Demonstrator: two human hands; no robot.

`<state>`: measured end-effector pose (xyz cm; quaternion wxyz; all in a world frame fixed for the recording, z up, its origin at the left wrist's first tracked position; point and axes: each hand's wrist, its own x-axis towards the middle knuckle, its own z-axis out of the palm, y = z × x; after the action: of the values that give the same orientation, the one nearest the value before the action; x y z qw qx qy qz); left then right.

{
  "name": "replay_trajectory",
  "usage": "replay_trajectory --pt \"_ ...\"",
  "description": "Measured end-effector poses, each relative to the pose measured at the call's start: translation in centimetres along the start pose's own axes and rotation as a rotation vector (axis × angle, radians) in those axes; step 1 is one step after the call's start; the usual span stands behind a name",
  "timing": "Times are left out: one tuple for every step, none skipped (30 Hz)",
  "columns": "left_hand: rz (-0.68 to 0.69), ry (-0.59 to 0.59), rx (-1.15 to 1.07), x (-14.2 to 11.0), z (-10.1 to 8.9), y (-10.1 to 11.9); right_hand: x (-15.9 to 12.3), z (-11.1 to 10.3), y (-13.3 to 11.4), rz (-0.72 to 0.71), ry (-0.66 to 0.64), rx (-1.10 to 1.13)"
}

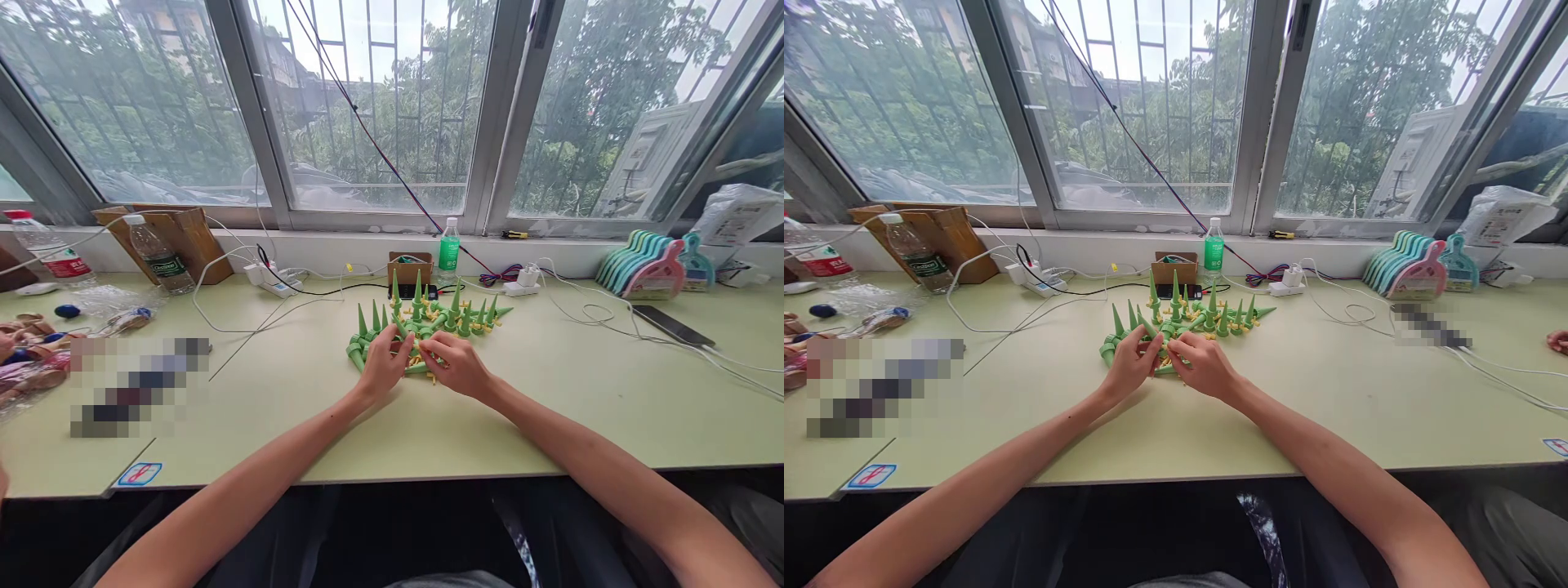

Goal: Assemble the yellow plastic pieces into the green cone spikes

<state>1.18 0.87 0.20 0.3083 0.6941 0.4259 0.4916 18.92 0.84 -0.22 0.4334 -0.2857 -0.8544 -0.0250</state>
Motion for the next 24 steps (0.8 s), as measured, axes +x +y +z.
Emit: replay_trajectory --pt "0.008 0.001 0.011 0.02 0.01 0.01 0.02 -0.04 -0.05 -0.003 0.000 0.003" --pt "0.016 0.002 0.021 0.03 0.02 0.01 0.03 -0.08 -0.09 -0.005 -0.001 0.004" --pt "0.023 0.003 0.028 0.04 0.04 0.02 0.03 -0.10 -0.12 -0.008 -0.002 0.004" --pt "0.027 0.003 0.032 0.05 0.06 0.02 0.02 -0.11 -0.14 -0.010 -0.006 0.003" --pt "0.028 0.003 0.033 0.05 0.08 0.03 0.01 -0.11 -0.14 -0.011 -0.009 0.001" --pt "0.028 0.002 0.032 0.05 0.10 0.05 -0.02 -0.10 -0.13 -0.012 -0.013 -0.001" --pt "0.027 0.003 0.030 0.04 0.12 0.07 -0.04 -0.08 -0.11 -0.012 -0.016 -0.002" --pt "0.027 0.004 0.030 0.04 0.13 0.10 -0.07 -0.06 -0.08 -0.010 -0.018 -0.003" --pt "0.028 0.006 0.030 0.03 0.13 0.13 -0.09 -0.02 -0.05 -0.007 -0.021 -0.002" --pt "0.029 0.007 0.033 0.03 0.13 0.18 -0.12 0.01 -0.01 -0.004 -0.022 0.000" --pt "0.030 0.008 0.038 0.03 0.14 0.23 -0.15 0.05 0.02 -0.002 -0.022 0.003" --pt "0.030 0.008 0.045 0.03 0.14 0.29 -0.18 0.09 0.05 -0.002 -0.022 0.007" --pt "0.029 0.008 0.054 0.03 0.14 0.33 -0.20 0.14 0.07 -0.001 -0.021 0.012" --pt "0.028 0.008 0.066 0.04 0.14 0.37 -0.23 0.17 0.09 0.001 -0.020 0.015" --pt "0.027 0.011 0.076 0.04 0.15 0.39 -0.26 0.21 0.11 0.005 -0.019 0.016" --pt "0.029 0.014 0.085 0.05 0.15 0.40 -0.28 0.23 0.12 0.010 -0.018 0.014" --pt "0.033 0.018 0.091 0.06 0.16 0.38 -0.30 0.25 0.14 0.016 -0.018 0.011" --pt "0.038 0.023 0.097 0.06 0.17 0.35 -0.31 0.26 0.15 0.022 -0.017 0.007" --pt "0.045 0.025 0.101 0.06 0.17 0.30 -0.32 0.26 0.18 0.026 -0.017 0.003" --pt "0.050 0.025 0.105 0.05 0.18 0.25 -0.32 0.26 0.20 0.030 -0.018 0.001" --pt "0.054 0.024 0.109 0.04 0.18 0.19 -0.32 0.25 0.23 0.033 -0.018 -0.002" --pt "0.057 0.022 0.113 0.03 0.18 0.15 -0.32 0.25 0.27 0.035 -0.020 -0.003" --pt "0.058 0.021 0.115 0.02 0.18 0.11 -0.32 0.25 0.31 0.037 -0.022 -0.004" --pt "0.058 0.020 0.117 0.01 0.17 0.09 -0.32 0.25 0.35 0.038 -0.024 -0.005"
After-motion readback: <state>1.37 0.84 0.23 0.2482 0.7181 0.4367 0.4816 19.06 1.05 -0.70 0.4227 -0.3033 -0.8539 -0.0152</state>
